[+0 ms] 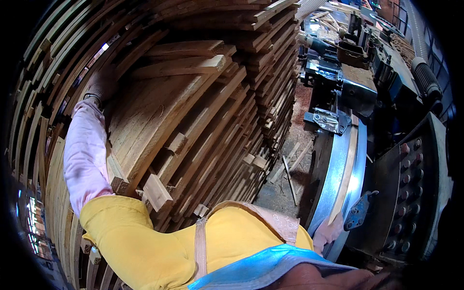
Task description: The person takes wood planks from a stack and feeds them one at a time into a woodworking machine, then returns them to the stack.
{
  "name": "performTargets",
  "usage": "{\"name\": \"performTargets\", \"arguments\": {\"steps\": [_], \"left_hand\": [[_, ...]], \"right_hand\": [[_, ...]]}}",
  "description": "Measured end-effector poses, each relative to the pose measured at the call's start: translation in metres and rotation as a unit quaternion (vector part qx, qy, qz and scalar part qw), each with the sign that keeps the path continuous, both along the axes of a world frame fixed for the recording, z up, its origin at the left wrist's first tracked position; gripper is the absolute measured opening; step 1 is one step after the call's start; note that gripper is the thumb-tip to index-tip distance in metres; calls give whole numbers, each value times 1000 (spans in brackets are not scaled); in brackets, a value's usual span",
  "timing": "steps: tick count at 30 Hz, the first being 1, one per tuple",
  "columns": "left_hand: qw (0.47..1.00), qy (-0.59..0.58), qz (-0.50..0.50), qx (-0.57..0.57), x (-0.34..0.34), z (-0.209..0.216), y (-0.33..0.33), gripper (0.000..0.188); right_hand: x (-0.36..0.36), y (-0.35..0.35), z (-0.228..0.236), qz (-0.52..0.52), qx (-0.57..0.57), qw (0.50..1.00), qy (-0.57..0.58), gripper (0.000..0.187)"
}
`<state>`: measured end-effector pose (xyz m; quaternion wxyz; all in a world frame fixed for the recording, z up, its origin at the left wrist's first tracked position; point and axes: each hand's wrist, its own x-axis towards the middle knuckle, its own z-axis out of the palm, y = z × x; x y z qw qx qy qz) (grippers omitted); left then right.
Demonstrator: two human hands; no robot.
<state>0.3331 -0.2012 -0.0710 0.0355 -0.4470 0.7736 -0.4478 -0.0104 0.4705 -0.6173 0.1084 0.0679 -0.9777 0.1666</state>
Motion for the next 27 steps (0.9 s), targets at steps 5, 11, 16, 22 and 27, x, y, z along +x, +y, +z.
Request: {"name": "performTargets", "arguments": {"steps": [5,11,16,22,27], "left_hand": [[999,-22,-7,44,-38,16,26,57],[990,-3,-139,15,-110,30,143,88],[908,-53,-415,1,-209,24,195,82],[771,-248,-584,-59,-317,-47,277,50],[765,-235,-600,-2,-344,-73,300,75]], "right_hand": [[-103,-43,-8,46,92,993,55,56],[-186,-102,34,91,92,991,-36,56],[-249,-141,77,198,-195,954,-108,67],[-118,-160,266,581,-265,762,107,96],[-54,-120,144,409,-312,855,68,104]]}}
